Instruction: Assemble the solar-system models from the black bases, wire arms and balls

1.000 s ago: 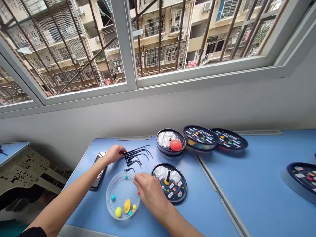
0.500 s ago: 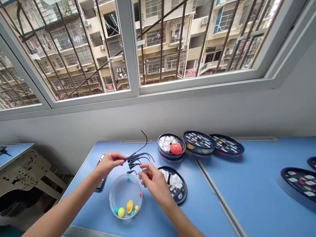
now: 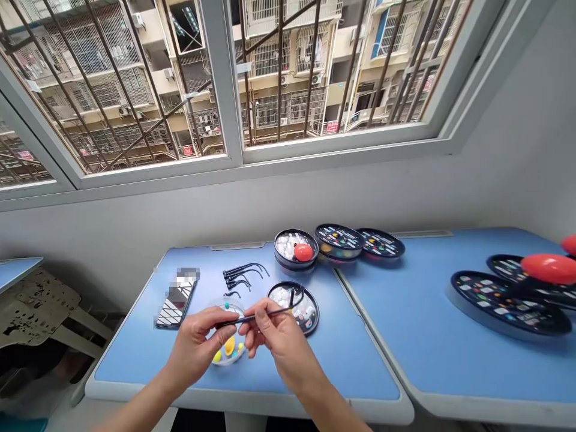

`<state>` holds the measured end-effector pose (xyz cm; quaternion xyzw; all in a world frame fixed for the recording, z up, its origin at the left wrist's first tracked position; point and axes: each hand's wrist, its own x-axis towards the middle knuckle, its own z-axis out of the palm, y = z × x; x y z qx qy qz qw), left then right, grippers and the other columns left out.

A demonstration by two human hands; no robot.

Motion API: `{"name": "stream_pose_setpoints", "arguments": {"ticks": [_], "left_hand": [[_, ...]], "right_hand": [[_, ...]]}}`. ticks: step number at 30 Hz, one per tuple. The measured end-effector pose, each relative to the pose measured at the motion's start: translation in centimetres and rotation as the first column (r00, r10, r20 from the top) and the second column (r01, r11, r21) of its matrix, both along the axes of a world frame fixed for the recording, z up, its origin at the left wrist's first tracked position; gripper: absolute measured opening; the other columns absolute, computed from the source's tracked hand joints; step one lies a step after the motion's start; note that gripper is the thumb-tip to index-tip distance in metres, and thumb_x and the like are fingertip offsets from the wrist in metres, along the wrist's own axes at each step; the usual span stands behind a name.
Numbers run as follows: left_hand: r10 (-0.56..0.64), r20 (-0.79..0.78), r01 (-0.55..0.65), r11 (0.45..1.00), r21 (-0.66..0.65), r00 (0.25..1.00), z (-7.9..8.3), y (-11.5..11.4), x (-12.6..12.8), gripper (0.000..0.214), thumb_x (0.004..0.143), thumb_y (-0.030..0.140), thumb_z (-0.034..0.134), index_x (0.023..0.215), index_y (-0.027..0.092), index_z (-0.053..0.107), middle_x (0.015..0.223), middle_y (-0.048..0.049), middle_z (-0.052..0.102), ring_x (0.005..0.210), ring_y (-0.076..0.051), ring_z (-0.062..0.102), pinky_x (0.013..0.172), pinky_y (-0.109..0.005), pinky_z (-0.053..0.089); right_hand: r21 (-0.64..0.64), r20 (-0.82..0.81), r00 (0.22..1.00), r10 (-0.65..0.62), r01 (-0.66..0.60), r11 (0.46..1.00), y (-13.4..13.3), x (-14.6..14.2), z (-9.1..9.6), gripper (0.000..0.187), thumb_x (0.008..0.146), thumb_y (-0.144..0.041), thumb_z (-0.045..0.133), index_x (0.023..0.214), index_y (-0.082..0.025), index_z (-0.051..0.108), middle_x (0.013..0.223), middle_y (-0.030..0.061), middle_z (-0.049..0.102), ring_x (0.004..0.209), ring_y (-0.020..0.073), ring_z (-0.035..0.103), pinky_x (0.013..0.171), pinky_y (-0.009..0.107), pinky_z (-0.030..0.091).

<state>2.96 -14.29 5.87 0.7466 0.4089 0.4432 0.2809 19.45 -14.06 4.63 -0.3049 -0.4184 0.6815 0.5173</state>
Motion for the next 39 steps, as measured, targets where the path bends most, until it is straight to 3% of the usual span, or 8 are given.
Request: {"name": "stream_pose_setpoints", "arguments": {"ticks": [6, 13, 22, 25, 28, 32, 34, 39], "left_hand": [[0.037, -0.104, -0.019, 0.986, 0.167, 0.994, -1.1, -1.7, 0.3, 0.017, 0.083, 0.017, 0.051, 0.089, 0.01, 0.066, 0.068, -0.0073, 0.065, 0.061, -0.014, 0.058, 0.056, -0.022, 0.046], [-0.017, -0.199, 0.032, 0.997, 0.072, 0.98, -0.8, -3.7, 0.7, 0.025, 0.087, 0.022, 0.045, 0.078, 0.013, 0.067, 0.054, -0.0023, 0.059, 0.048, -0.011, 0.05, 0.048, -0.02, 0.039], [-0.106, -0.103, 0.084, 0.976, -0.201, 0.989, 0.2, -6.2, 0.3, 0.033, 0.087, 0.029, 0.044, 0.066, 0.014, 0.064, 0.046, 0.0029, 0.042, 0.045, -0.008, 0.037, 0.043, -0.018, 0.032], [-0.027, -0.009, 0.021, 0.923, -0.384, 1.0, 0.0, -6.7, -0.7, 0.033, 0.083, 0.036, 0.049, 0.064, 0.014, 0.064, 0.049, 0.0023, 0.041, 0.049, -0.009, 0.036, 0.045, -0.018, 0.032], [0.128, 0.115, -0.028, 0.778, -0.628, 0.985, -0.3, -6.9, -1.4, 0.037, 0.076, 0.047, 0.057, 0.065, 0.013, 0.066, 0.048, 0.0032, 0.038, 0.048, -0.008, 0.032, 0.044, -0.019, 0.029], [0.076, 0.327, 0.214, 0.615, -0.759, 0.942, -0.4, -6.7, -1.0, 0.044, 0.067, 0.054, 0.064, 0.072, 0.011, 0.069, 0.045, 0.0049, 0.034, 0.045, -0.007, 0.028, 0.043, -0.02, 0.024], [0.043, 0.374, 0.279, 0.588, -0.759, 0.926, -0.3, -6.6, -0.6, 0.044, 0.067, 0.054, 0.066, 0.071, 0.01, 0.07, 0.044, 0.0052, 0.033, 0.044, -0.006, 0.028, 0.043, -0.02, 0.021], [0.031, 0.386, 0.299, 0.575, -0.762, 0.922, -0.5, -6.5, -0.3, 0.044, 0.069, 0.053, 0.065, 0.07, 0.009, 0.069, 0.043, 0.0057, 0.032, 0.043, -0.005, 0.027, 0.042, -0.02, 0.019]], "right_hand": [[-0.054, 0.231, 0.97, -0.074, 0.088, 0.995, -1.7, 0.6, -1.0, 0.048, 0.071, -0.062, 0.057, 0.06, -0.015, 0.053, 0.048, -0.0026, 0.052, 0.034, 0.0046, 0.039, 0.033, 0.018, 0.028], [-0.138, 0.278, 0.96, -0.022, 0.063, 0.988, -3.4, 0.9, -0.5, 0.051, 0.073, -0.06, 0.056, 0.049, -0.015, 0.048, 0.038, -0.0071, 0.035, 0.034, 0.0026, 0.021, 0.037, 0.021, 0.013], [-0.072, 0.374, 0.927, 0.04, -0.014, 0.997, -6.0, 1.4, 0.5, 0.056, 0.078, -0.058, 0.05, 0.042, -0.015, 0.05, 0.041, -0.0042, 0.033, 0.039, 0.0066, 0.03, 0.038, 0.023, 0.018], [-0.013, 0.342, 0.918, -0.199, 0.217, 0.976, -5.6, 3.7, 1.6, 0.053, 0.07, -0.057, 0.06, 0.038, -0.017, 0.046, 0.042, -0.004, 0.034, 0.037, 0.0057, 0.028, 0.036, 0.022, 0.017], [0.019, 0.229, 0.764, -0.603, 0.616, 0.788, -5.4, 6.0, 2.2, 0.04, 0.066, -0.047, 0.069, 0.047, -0.019, 0.048, 0.043, -0.0045, 0.037, 0.039, 0.0069, 0.029, 0.036, 0.021, 0.019], [-0.173, 0.275, 0.948, -0.163, 0.215, 0.961, -6.6, 4.6, 0.9, 0.045, 0.07, -0.058, 0.061, 0.054, -0.017, 0.052, 0.046, -0.0016, 0.045, 0.038, 0.0064, 0.031, 0.037, 0.021, 0.021], [-0.185, 0.248, 0.969, -0.012, 0.06, 0.981, -7.5, 3.0, -0.1, 0.047, 0.074, -0.06, 0.055, 0.058, -0.017, 0.052, 0.047, -0.0018, 0.046, 0.039, 0.0058, 0.032, 0.039, 0.021, 0.022], [-0.16, 0.295, 0.955, 0.024, 0.025, 0.987, -8.3, 1.5, -1.1, 0.046, 0.08, -0.058, 0.049, 0.06, -0.016, 0.05, 0.05, -0.003, 0.043, 0.043, 0.0059, 0.032, 0.043, 0.022, 0.022]]}}
